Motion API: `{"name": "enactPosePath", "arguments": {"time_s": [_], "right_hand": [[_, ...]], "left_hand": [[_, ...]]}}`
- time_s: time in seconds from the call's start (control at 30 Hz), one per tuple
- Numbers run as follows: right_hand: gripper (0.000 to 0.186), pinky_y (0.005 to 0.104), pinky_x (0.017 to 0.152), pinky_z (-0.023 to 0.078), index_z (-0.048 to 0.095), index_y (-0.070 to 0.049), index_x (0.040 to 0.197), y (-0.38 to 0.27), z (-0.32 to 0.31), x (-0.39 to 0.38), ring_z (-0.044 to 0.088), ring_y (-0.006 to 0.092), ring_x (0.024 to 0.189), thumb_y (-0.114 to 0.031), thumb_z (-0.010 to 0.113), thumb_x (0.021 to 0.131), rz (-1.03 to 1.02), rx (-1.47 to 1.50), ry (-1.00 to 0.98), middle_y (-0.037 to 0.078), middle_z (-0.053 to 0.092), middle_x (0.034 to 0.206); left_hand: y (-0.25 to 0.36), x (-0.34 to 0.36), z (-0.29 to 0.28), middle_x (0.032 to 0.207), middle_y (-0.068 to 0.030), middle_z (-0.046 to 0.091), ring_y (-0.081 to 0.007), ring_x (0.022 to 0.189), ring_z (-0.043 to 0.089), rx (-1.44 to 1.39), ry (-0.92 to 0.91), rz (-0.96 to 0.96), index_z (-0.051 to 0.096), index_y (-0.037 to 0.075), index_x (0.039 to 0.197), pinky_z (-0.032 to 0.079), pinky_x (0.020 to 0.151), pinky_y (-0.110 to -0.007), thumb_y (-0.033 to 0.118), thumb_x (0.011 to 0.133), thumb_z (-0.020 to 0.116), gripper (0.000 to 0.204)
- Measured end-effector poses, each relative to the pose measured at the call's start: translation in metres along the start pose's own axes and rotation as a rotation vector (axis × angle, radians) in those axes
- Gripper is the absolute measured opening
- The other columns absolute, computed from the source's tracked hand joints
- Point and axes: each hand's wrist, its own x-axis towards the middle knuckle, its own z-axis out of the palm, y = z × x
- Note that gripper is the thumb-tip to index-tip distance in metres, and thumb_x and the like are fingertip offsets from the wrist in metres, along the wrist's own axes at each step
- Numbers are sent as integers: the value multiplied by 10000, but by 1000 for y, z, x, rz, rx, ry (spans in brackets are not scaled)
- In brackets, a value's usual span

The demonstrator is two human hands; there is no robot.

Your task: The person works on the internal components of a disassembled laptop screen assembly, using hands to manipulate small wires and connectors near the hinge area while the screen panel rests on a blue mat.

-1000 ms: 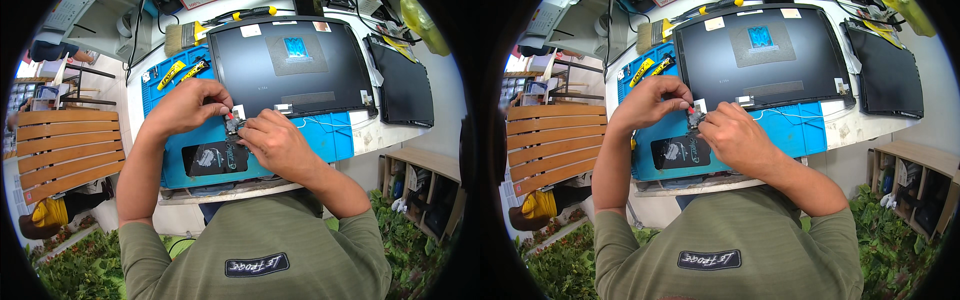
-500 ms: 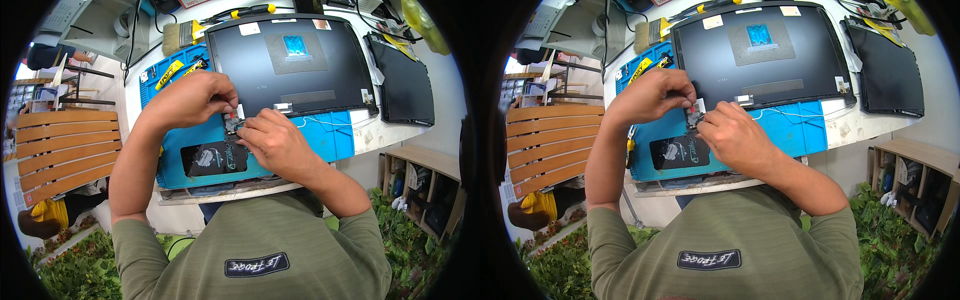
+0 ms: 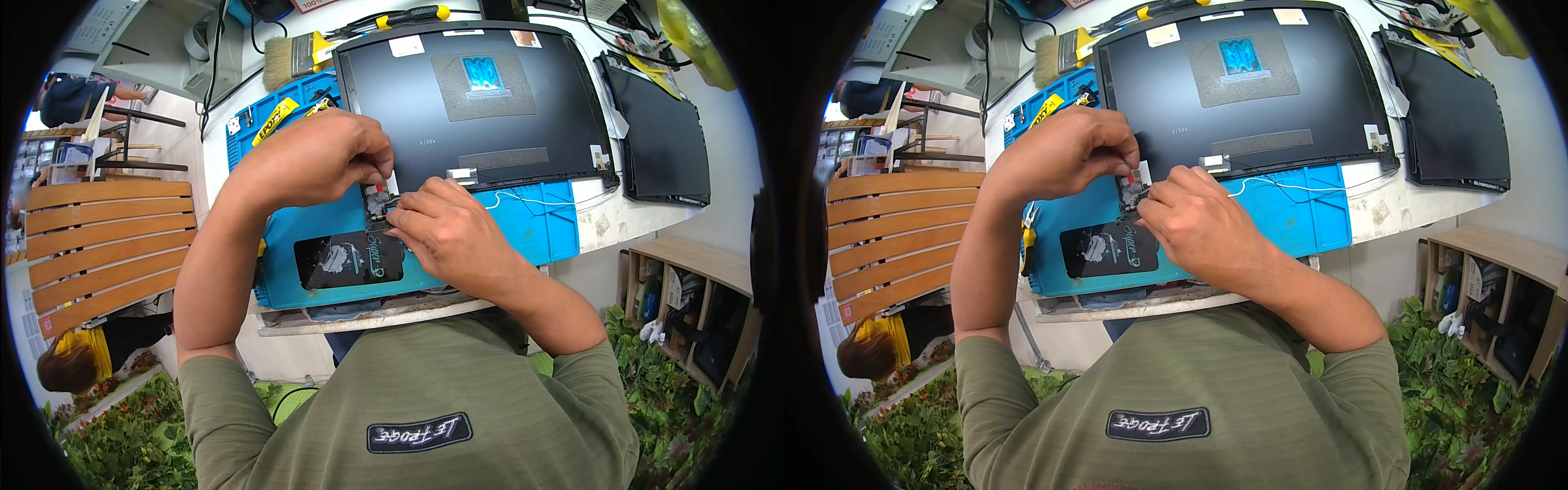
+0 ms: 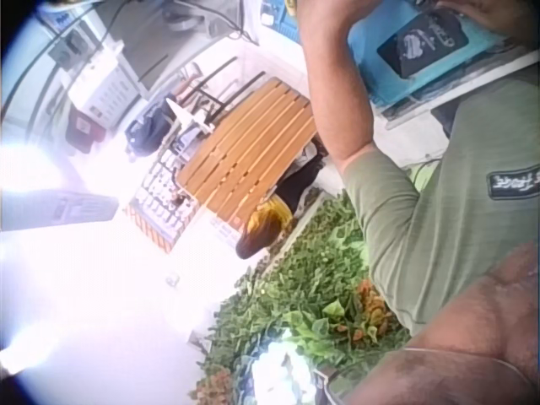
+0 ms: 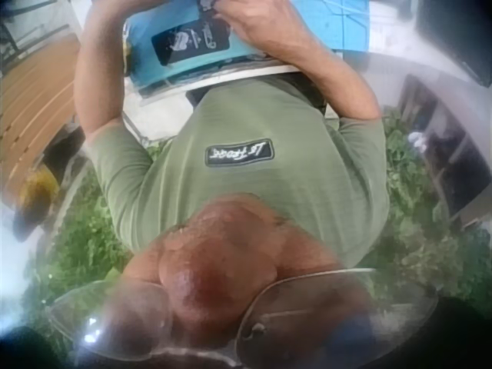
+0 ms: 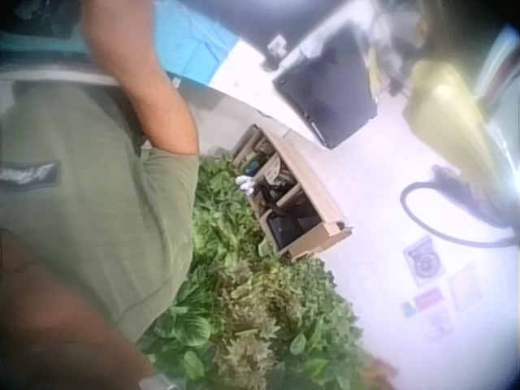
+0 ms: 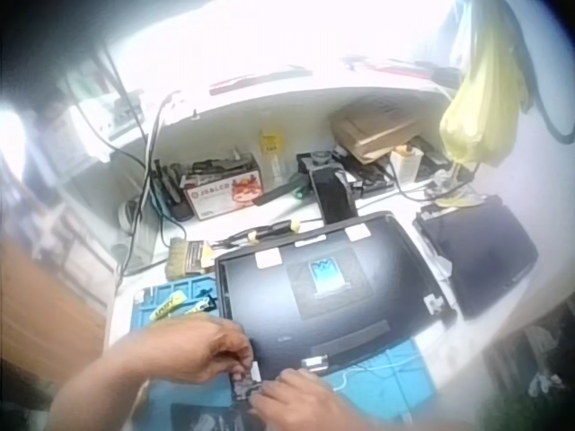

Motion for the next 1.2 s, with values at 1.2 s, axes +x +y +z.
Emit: {"name": "enactPosePath", "arguments": {"time_s": [1.2], "right_hand": [[142,463,940,574,818,-6,1004,-1,1,0,681,293,991,-100,898,935,14,19,3,101,760,974]], "left_hand": [[-33,13,-1,1021,-36,782,-237,1041,725,-230,-32,-12,908,72,1047,590,950,-393,85,888,969,171]]}}
